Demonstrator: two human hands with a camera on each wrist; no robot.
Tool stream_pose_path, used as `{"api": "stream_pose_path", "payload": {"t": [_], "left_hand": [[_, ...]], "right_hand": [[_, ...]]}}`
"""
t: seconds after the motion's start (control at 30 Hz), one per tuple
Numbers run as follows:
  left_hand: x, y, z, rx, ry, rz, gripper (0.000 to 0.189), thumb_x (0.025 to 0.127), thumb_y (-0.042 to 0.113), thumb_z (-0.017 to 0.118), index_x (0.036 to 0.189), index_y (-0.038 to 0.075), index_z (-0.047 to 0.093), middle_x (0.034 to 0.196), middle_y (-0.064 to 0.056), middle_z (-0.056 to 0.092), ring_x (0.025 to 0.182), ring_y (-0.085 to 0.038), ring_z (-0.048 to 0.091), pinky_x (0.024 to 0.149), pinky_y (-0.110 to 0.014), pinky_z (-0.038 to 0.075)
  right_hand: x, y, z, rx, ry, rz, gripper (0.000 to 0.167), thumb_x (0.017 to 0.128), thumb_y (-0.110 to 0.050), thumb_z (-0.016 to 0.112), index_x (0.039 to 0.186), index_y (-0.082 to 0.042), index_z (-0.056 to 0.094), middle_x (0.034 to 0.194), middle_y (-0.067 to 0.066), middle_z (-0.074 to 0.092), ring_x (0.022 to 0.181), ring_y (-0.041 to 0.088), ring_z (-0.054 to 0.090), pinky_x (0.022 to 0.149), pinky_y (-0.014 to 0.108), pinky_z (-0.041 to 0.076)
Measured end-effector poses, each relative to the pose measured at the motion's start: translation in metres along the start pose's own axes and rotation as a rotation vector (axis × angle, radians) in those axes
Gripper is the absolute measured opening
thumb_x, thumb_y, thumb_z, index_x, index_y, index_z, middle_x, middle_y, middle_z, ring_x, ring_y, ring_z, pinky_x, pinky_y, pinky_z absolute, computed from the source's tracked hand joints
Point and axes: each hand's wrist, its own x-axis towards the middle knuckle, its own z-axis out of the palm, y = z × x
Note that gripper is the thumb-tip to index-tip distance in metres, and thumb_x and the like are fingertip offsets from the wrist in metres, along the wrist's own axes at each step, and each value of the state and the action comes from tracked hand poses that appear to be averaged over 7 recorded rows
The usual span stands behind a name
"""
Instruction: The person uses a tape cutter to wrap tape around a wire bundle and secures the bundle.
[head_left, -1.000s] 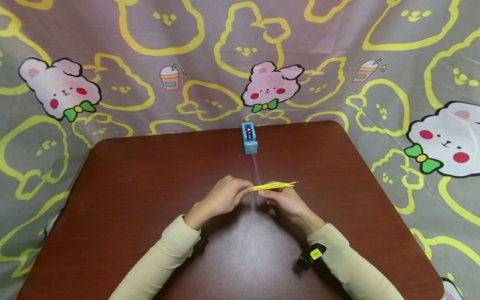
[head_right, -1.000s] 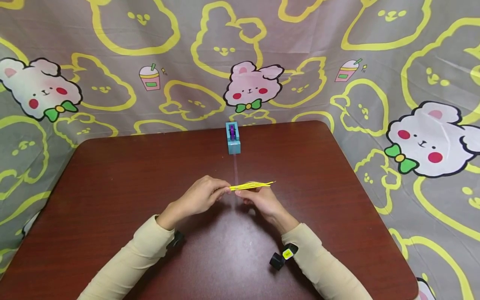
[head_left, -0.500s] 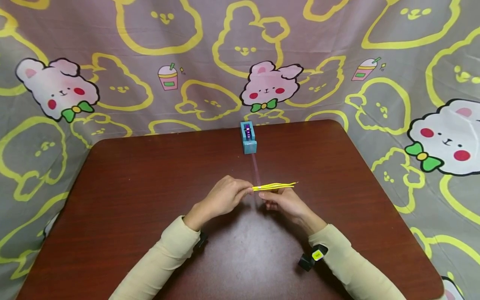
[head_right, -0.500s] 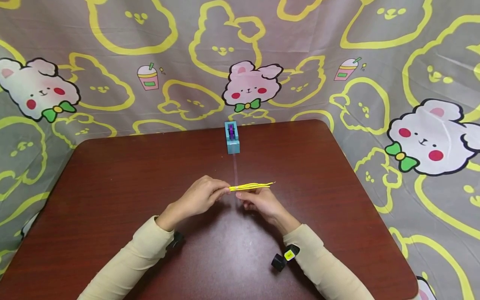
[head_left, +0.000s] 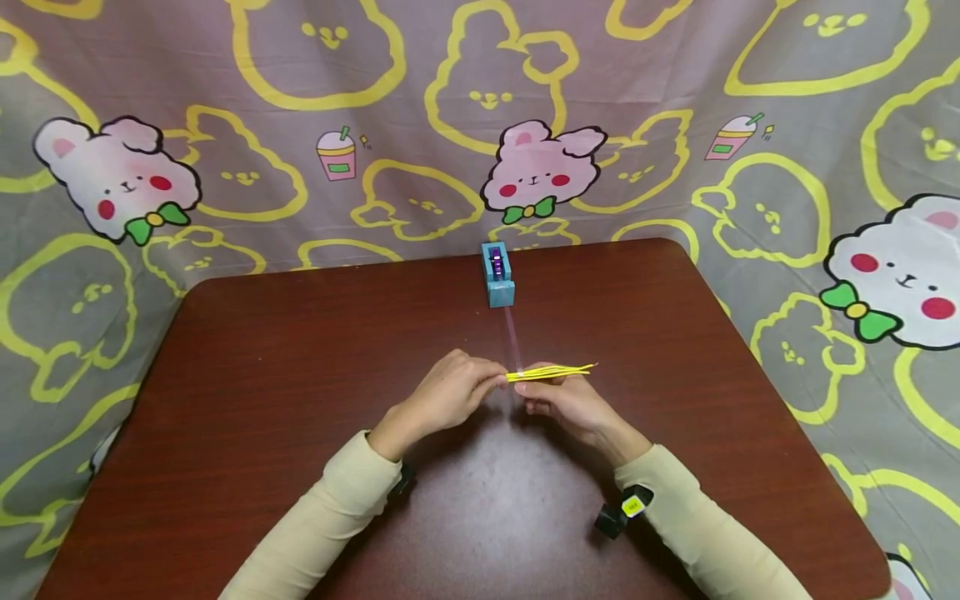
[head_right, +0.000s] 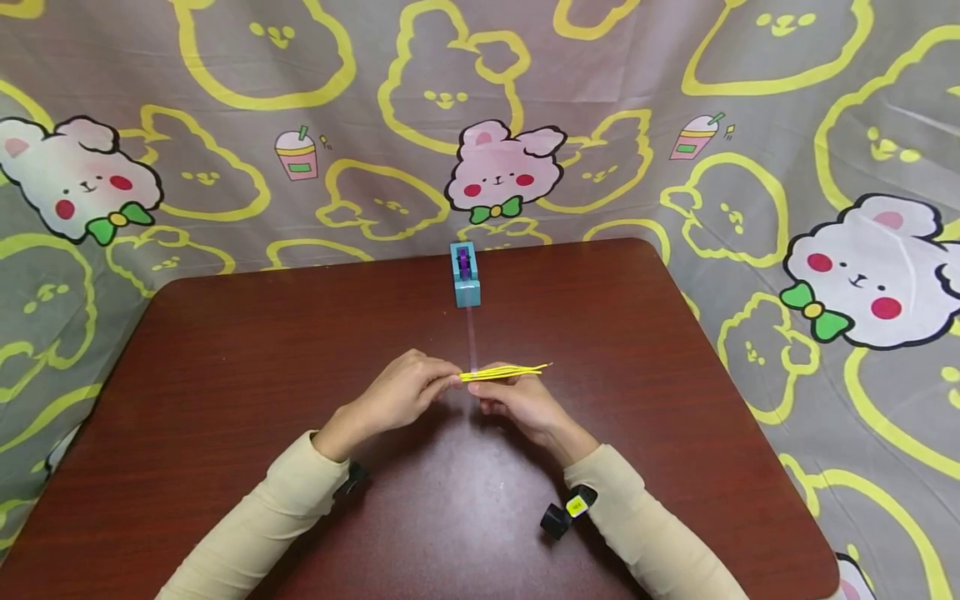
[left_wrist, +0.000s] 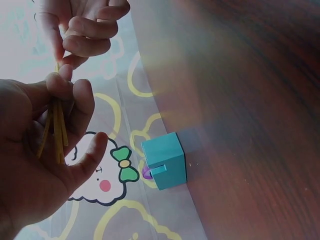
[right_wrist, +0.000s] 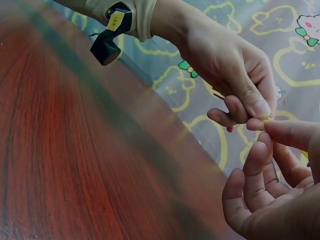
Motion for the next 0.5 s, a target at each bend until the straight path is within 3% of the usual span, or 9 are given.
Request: {"api": "stream_pose_path", "payload": {"t": [0.23, 0.37, 0.5], "left_hand": [[0.000, 0.001, -0.001, 0.042, 0.000, 0.002, 0.016, 0.101, 0.017, 0.063, 0.105, 0.011, 0.077, 0.095, 0.005, 0.074, 0.078, -0.006, 0.063, 0.079, -0.037, 0.048], [0.000, 0.001, -0.001, 0.052, 0.004, 0.002, 0.017, 0.101, 0.018, 0.063, 0.106, 0.010, 0.077, 0.095, 0.003, 0.074, 0.079, -0.008, 0.064, 0.079, -0.036, 0.048], [0.000, 0.001, 0.000, 0.049, 0.005, -0.003, 0.017, 0.101, 0.018, 0.063, 0.107, 0.010, 0.077, 0.095, 0.003, 0.074, 0.079, -0.008, 0.064, 0.078, -0.035, 0.047]], "right_hand": [[0.005, 0.001, -0.012, -0.004, -0.088, -0.021, 0.020, 0.095, 0.001, 0.065, 0.110, -0.012, 0.070, 0.097, 0.005, 0.069, 0.077, 0.014, 0.060, 0.071, 0.026, 0.053], [0.015, -0.002, -0.034, 0.011, -0.244, 0.022, 0.024, 0.097, -0.004, 0.065, 0.120, -0.009, 0.068, 0.102, 0.007, 0.067, 0.081, 0.016, 0.060, 0.077, 0.031, 0.053], [0.031, -0.010, -0.056, 0.044, -0.413, 0.150, 0.029, 0.104, -0.018, 0.058, 0.128, -0.003, 0.063, 0.105, 0.010, 0.067, 0.084, 0.017, 0.063, 0.079, 0.033, 0.054]]}}
